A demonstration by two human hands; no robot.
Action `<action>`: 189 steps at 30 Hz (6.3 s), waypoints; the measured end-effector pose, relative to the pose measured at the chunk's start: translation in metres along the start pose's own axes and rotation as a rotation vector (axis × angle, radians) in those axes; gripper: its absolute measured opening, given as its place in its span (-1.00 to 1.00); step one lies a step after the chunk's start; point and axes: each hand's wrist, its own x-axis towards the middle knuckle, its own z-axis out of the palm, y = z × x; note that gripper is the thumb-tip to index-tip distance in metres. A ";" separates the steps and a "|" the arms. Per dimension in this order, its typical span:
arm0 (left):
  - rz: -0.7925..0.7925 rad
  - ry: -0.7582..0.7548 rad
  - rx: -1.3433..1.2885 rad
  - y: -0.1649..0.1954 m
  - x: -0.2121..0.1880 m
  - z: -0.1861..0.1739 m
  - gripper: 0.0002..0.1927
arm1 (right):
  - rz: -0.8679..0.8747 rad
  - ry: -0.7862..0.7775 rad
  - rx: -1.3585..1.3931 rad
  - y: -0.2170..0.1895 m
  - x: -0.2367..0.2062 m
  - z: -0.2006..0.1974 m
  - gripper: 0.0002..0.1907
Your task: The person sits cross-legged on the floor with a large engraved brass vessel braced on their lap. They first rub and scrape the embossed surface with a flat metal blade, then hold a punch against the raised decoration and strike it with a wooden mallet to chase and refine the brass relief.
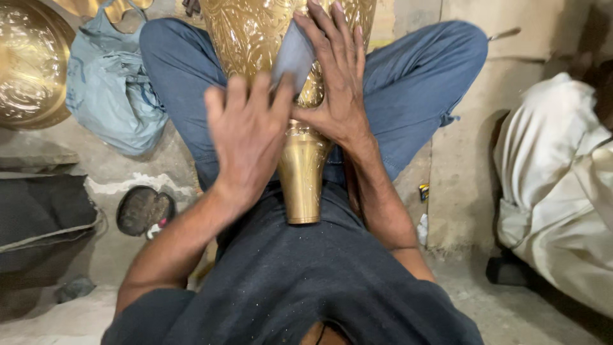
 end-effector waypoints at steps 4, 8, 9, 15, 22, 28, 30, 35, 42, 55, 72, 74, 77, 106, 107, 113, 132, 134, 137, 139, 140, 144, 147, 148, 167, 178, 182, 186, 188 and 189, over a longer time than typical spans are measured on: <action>0.017 -0.009 0.043 0.001 0.003 0.012 -0.63 | 0.004 0.023 -0.031 -0.002 -0.001 0.002 0.02; -0.030 -0.014 0.023 0.003 -0.007 0.009 -0.63 | -0.025 0.068 -0.034 -0.003 0.001 0.005 0.00; -0.046 -0.017 -0.005 0.005 -0.008 0.009 -0.62 | -0.010 0.064 -0.034 -0.003 0.001 0.006 0.00; -0.012 -0.005 0.048 0.007 0.000 0.010 -0.62 | 0.033 0.035 -0.032 -0.006 0.000 0.002 -0.07; -0.045 0.005 0.003 0.004 0.015 -0.006 -0.66 | 0.015 0.030 -0.027 -0.007 0.002 0.002 0.05; -0.041 -0.027 0.006 0.003 0.015 -0.009 -0.75 | -0.016 0.041 -0.038 -0.004 0.003 0.004 0.08; -0.078 -0.084 -0.076 0.005 0.005 -0.015 -0.67 | 0.014 0.039 -0.057 -0.003 0.002 0.004 0.06; -0.037 0.007 0.015 0.004 0.019 0.007 -0.74 | 0.020 0.028 -0.016 -0.003 0.001 0.004 0.09; -0.071 -0.054 -0.106 0.006 0.003 -0.015 -0.62 | 0.019 0.045 -0.039 -0.002 0.001 0.007 0.04; -0.061 -0.005 -0.013 0.005 0.006 0.001 -0.72 | 0.014 0.027 -0.034 -0.006 0.002 0.002 0.04; -0.043 0.074 0.061 0.004 0.022 0.001 -0.72 | -0.008 0.045 -0.012 0.001 0.000 0.008 0.08; -0.093 0.015 -0.018 0.004 0.005 -0.011 -0.71 | -0.016 0.060 -0.021 0.002 0.000 0.008 0.07; -0.082 0.004 -0.049 0.006 -0.002 -0.002 -0.77 | 0.012 0.027 -0.037 0.002 0.000 0.007 0.06; -0.112 -0.088 -0.282 -0.004 -0.010 0.003 -0.52 | 0.013 0.019 -0.022 -0.001 0.000 0.006 0.07; -0.126 -0.079 -0.269 -0.003 -0.003 -0.006 -0.51 | 0.002 0.030 -0.026 -0.001 0.002 0.006 0.06; -0.096 -0.095 -0.163 -0.002 0.033 -0.010 -0.59 | 0.011 0.030 -0.002 -0.004 0.004 0.001 0.10; -0.077 -0.002 -0.126 0.001 0.010 0.002 -0.76 | 0.039 0.024 -0.044 -0.007 0.002 0.002 0.02; -0.052 0.011 -0.041 0.002 0.025 0.007 -0.78 | 0.033 0.016 -0.029 -0.008 0.001 0.002 0.04; -0.020 -0.005 -0.039 0.000 0.036 0.001 -0.76 | 0.037 0.035 -0.003 -0.008 0.001 0.001 0.04; -0.040 -0.013 -0.076 0.001 0.032 -0.007 -0.73 | 0.045 0.016 -0.029 -0.009 0.000 0.001 -0.03; -0.056 0.005 -0.088 0.000 0.026 -0.013 -0.72 | 0.040 0.019 -0.040 -0.008 0.002 0.001 -0.07; -0.061 -0.038 -0.142 0.001 0.021 -0.007 -0.82 | 0.047 0.007 -0.038 -0.009 0.002 0.000 -0.01; -0.004 0.006 -0.081 0.000 0.029 0.010 -0.74 | 0.041 0.012 -0.017 -0.009 0.003 0.000 0.06; -0.002 -0.001 -0.090 -0.001 0.027 0.011 -0.75 | 0.045 0.014 -0.012 -0.008 0.003 -0.001 0.06; -0.028 -0.029 -0.089 -0.002 0.026 -0.007 -0.79 | 0.026 0.021 0.001 -0.006 0.001 0.002 0.05; -0.051 -0.037 -0.100 -0.005 0.026 -0.007 -0.79 | 0.025 0.036 -0.023 -0.004 0.001 0.005 0.08; -0.006 0.032 0.005 -0.008 0.038 0.008 -0.81 | 0.000 0.052 0.006 -0.002 0.002 0.008 0.12; -0.027 -0.090 -0.009 -0.009 0.024 0.000 -0.80 | 0.006 0.044 -0.012 0.001 0.004 0.009 0.12; -0.036 -0.067 -0.048 -0.008 0.020 0.001 -0.79 | 0.014 0.043 -0.023 0.001 0.003 0.009 0.09; -0.050 -0.054 -0.066 -0.007 0.021 0.004 -0.78 | 0.008 0.040 -0.021 0.001 0.003 0.009 0.10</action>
